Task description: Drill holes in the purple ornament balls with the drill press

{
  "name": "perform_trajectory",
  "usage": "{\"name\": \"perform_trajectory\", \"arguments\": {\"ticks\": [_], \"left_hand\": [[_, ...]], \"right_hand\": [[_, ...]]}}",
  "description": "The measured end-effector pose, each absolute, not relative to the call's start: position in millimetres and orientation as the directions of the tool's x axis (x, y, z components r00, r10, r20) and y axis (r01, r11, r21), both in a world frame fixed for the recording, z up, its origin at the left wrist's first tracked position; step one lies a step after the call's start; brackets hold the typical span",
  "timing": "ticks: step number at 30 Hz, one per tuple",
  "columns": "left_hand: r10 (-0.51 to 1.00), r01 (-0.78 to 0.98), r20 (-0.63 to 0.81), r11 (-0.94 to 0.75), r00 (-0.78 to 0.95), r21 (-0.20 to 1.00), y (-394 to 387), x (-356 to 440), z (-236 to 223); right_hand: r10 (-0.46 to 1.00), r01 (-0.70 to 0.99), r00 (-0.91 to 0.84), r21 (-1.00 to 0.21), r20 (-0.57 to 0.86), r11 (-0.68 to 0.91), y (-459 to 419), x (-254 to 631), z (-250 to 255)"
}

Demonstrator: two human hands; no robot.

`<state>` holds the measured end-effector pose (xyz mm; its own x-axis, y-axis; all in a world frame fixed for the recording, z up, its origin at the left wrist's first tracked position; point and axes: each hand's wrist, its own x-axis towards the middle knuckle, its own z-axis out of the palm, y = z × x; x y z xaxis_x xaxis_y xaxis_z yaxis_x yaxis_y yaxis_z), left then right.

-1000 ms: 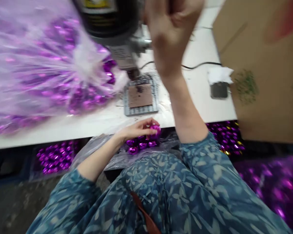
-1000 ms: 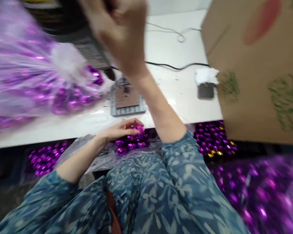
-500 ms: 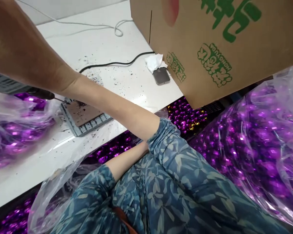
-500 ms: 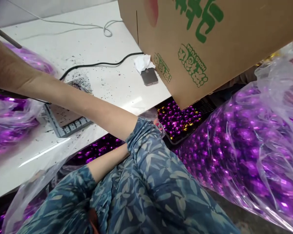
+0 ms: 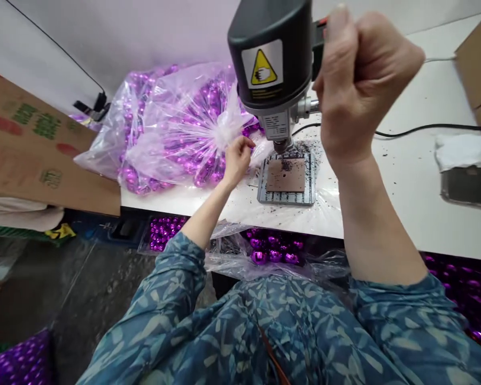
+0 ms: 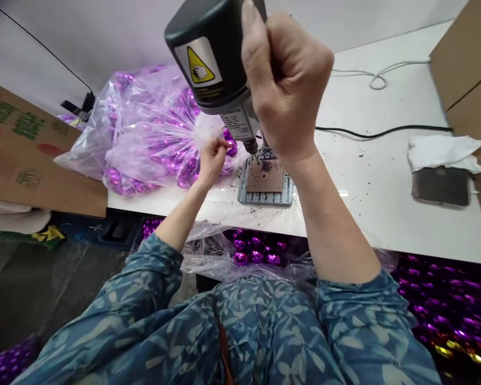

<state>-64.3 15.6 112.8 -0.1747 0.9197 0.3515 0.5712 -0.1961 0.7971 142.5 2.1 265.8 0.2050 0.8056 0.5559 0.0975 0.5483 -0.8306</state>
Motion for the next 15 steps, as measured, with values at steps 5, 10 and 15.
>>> {"name": "perform_trajectory", "arguments": {"ticks": [5,10,15], "left_hand": [[0.987,0.872,0.163,-0.076,-0.004,0.484,88.2,-89.6,108.9],[0.998,0.941,0.009,0.061,-0.068,0.333,104.3,-80.7,94.9],[0.997,0.850,0.071,-0.006,-0.038,0.527,98.5,-79.7,84.2]], "right_hand": [[0.802,0.079,0.270,-0.842,0.534,0.534,-6.8,145.5,268.5],[0.802,0.064,0.265,-0.840,0.535,0.539,-7.4,146.0,264.3],[0.753,0.055,0.271,-0.791,0.600,0.610,-6.4,148.3,257.7]]}}
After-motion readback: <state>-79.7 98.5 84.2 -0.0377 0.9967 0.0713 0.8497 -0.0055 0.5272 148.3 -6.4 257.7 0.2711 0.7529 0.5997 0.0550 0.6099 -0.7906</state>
